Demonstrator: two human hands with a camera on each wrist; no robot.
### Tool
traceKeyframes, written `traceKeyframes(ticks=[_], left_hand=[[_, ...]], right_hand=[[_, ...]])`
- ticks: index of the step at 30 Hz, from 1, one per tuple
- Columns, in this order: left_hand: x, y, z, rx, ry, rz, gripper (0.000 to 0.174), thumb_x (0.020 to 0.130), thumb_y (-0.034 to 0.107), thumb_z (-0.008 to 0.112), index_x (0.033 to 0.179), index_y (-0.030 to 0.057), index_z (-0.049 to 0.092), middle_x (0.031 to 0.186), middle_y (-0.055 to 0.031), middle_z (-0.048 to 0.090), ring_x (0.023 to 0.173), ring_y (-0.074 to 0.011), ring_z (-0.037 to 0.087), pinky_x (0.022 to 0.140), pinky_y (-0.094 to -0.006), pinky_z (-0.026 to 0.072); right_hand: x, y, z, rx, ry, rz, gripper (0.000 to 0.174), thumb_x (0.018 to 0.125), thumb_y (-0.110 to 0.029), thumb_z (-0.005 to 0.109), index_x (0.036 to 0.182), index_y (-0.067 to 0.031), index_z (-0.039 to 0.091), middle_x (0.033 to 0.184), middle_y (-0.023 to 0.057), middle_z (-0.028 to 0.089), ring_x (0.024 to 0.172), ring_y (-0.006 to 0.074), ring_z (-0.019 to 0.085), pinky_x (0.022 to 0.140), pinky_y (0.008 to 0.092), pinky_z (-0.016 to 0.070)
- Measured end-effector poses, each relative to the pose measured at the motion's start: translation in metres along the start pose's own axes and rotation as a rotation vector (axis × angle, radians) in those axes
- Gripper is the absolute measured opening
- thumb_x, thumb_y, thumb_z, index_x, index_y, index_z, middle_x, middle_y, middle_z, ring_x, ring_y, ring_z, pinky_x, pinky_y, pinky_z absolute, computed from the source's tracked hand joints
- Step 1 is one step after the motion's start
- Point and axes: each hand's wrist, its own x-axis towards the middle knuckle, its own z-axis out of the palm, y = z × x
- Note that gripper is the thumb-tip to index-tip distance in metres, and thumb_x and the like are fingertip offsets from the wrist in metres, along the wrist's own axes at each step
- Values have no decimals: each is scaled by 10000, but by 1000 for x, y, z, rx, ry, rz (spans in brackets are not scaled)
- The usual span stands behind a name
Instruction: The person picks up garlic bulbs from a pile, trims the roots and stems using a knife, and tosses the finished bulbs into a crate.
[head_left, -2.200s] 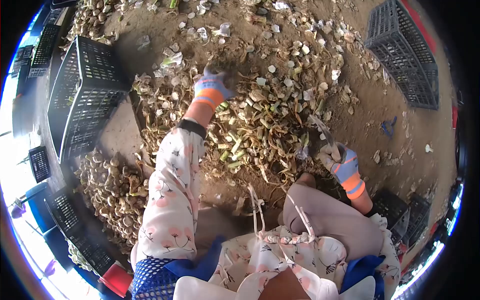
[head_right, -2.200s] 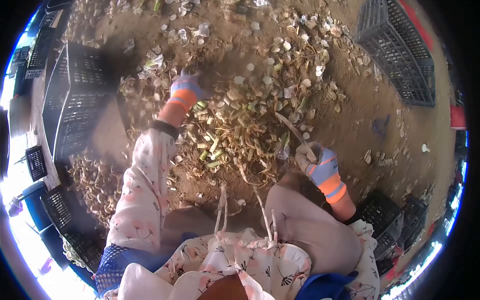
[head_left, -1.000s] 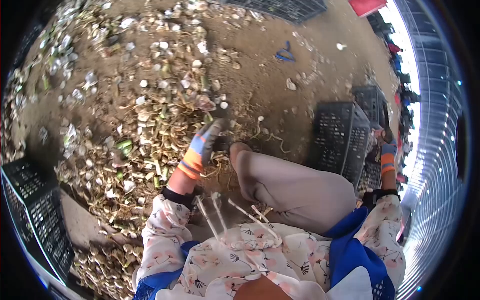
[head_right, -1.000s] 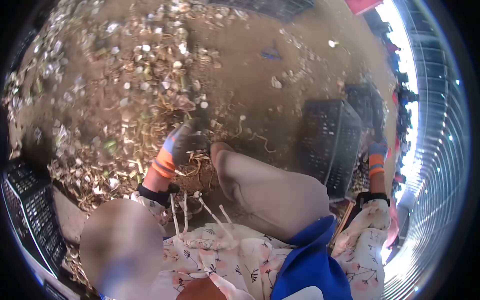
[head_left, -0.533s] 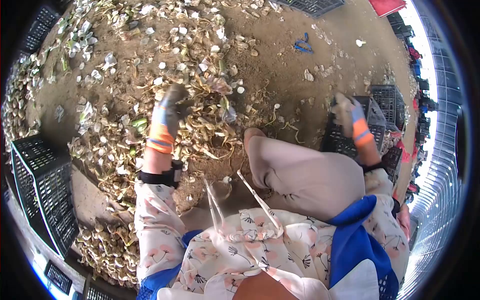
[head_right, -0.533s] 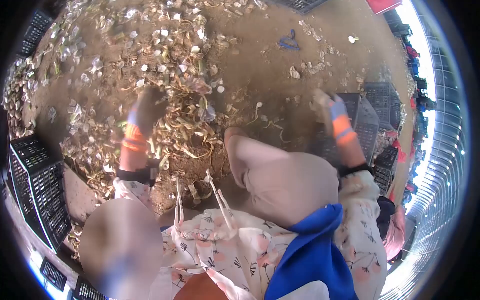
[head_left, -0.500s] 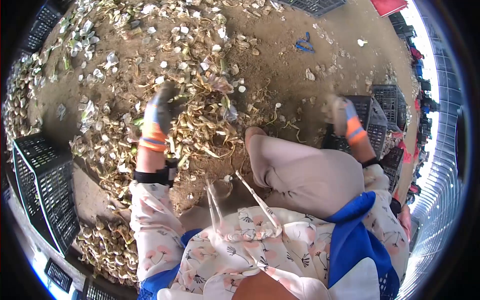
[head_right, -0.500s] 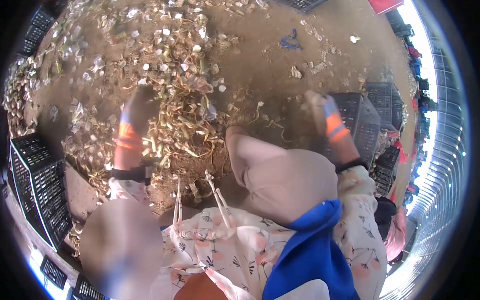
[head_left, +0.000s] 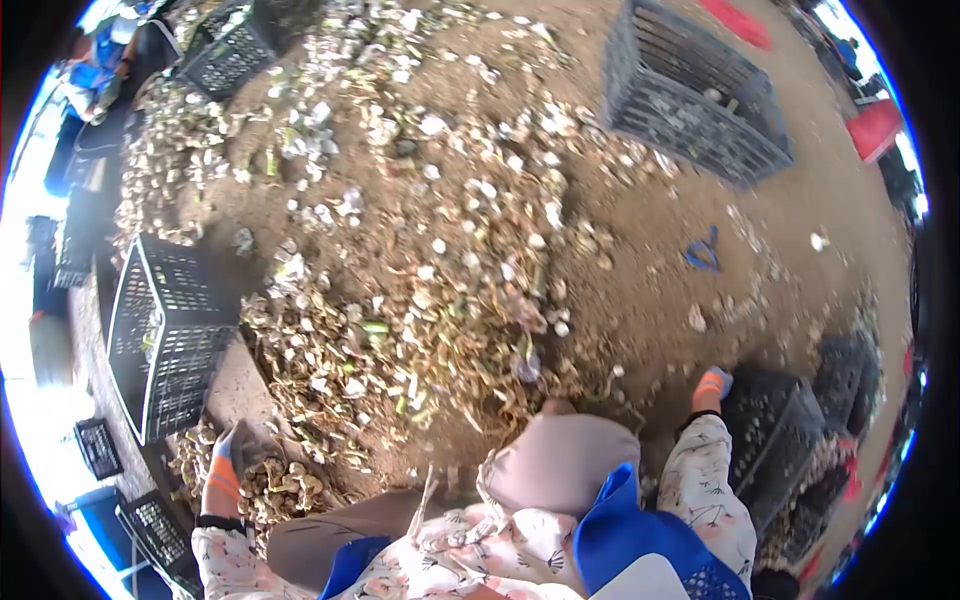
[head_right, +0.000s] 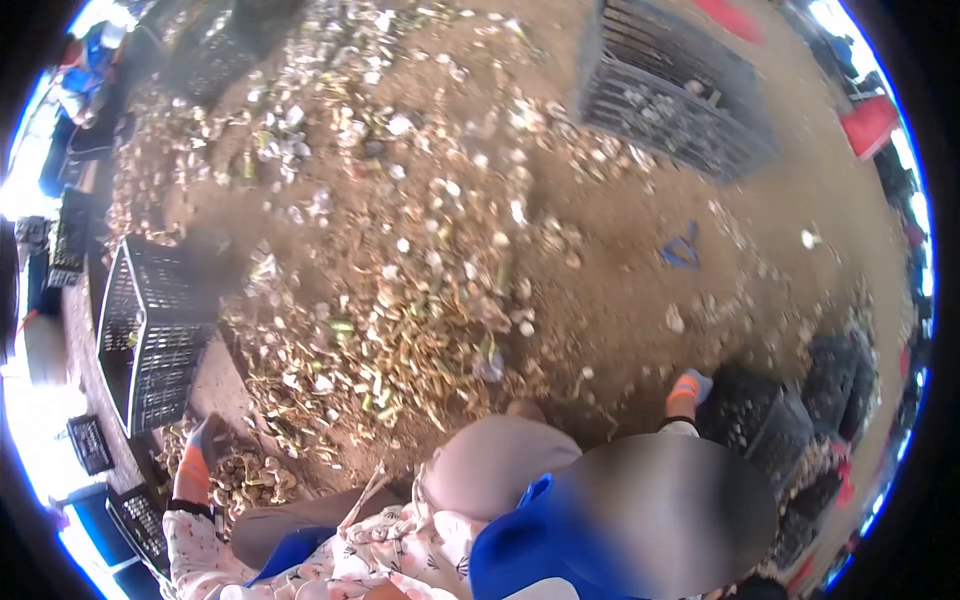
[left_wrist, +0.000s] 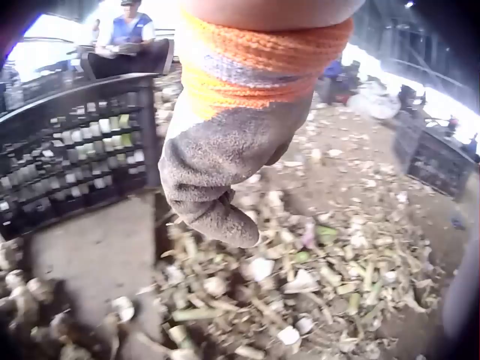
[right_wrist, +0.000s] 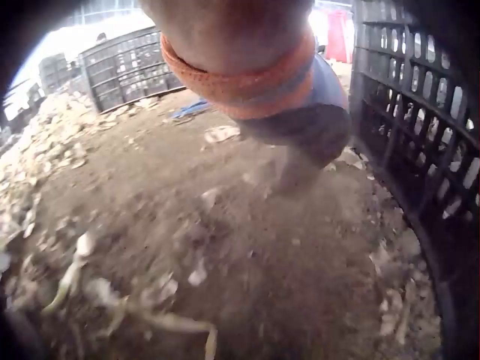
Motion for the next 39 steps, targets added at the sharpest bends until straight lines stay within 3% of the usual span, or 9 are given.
traceKeyframes(ticks=[6,8,10,12,16,21,23,28,39], left_hand=[[-41,-39,-53,-43,267,-132,343,805,496,579,917,173,553,785,-48,592,659,-270,616,557,-440,478],[-50,-31,-30,-123,202,-204,338,815,399,610,1039,155,543,875,-69,594,685,-274,615,566,-447,489],[-52,-20,3,-154,171,-194,363,817,365,620,1087,136,538,921,-78,591,694,-269,616,569,-437,496],[-43,-7,34,110,147,-169,363,842,380,582,1069,97,577,870,-84,620,776,-302,632,619,-402,498],[-37,0,59,26,4,-101,291,870,271,570,1089,80,564,962,-110,626,776,-299,636,636,-406,524],[-61,3,74,95,-20,-94,433,864,306,573,1214,67,483,994,-66,601,726,-233,629,574,-366,530],[-69,-8,72,108,49,-85,428,865,295,572,1213,63,484,1017,-67,597,746,-244,633,598,-378,542],[-90,-24,55,17,32,-136,447,867,290,568,1231,55,456,1028,-88,589,768,-269,639,605,-385,545],[-89,-20,72,45,83,-200,392,860,276,581,1173,58,493,886,-96,604,706,-242,636,579,-378,539]], right_hand=[[-5,-104,106,208,-50,-64,201,790,-146,535,947,-109,655,910,55,661,801,210,611,663,346,458],[-86,-202,84,203,-279,-278,228,761,-128,528,948,-87,651,898,84,658,809,255,615,710,366,467],[-128,-232,106,-147,-180,-1062,247,714,-115,540,934,-98,651,843,137,642,798,330,609,714,435,473],[-229,-288,67,-98,-615,-914,269,717,-96,517,968,-78,615,930,154,605,901,338,562,791,410,442],[-322,-280,65,-109,-836,-1547,498,638,-56,554,1132,-113,551,1015,156,557,965,336,529,831,427,433],[-294,-356,83,189,-747,-1109,303,765,-131,529,1058,-69,569,1018,169,589,968,352,537,840,421,433],[-270,-395,136,-136,-335,-1136,253,787,-160,498,992,-54,602,998,161,617,942,332,572,805,404,452],[-280,-438,183,-361,-445,-978,271,763,-237,516,959,-98,642,1032,165,618,1010,291,584,819,402,458],[-306,-395,155,-320,-662,-1882,491,694,-141,585,1181,-120,523,1154,104,525,1101,295,478,918,360,411]])
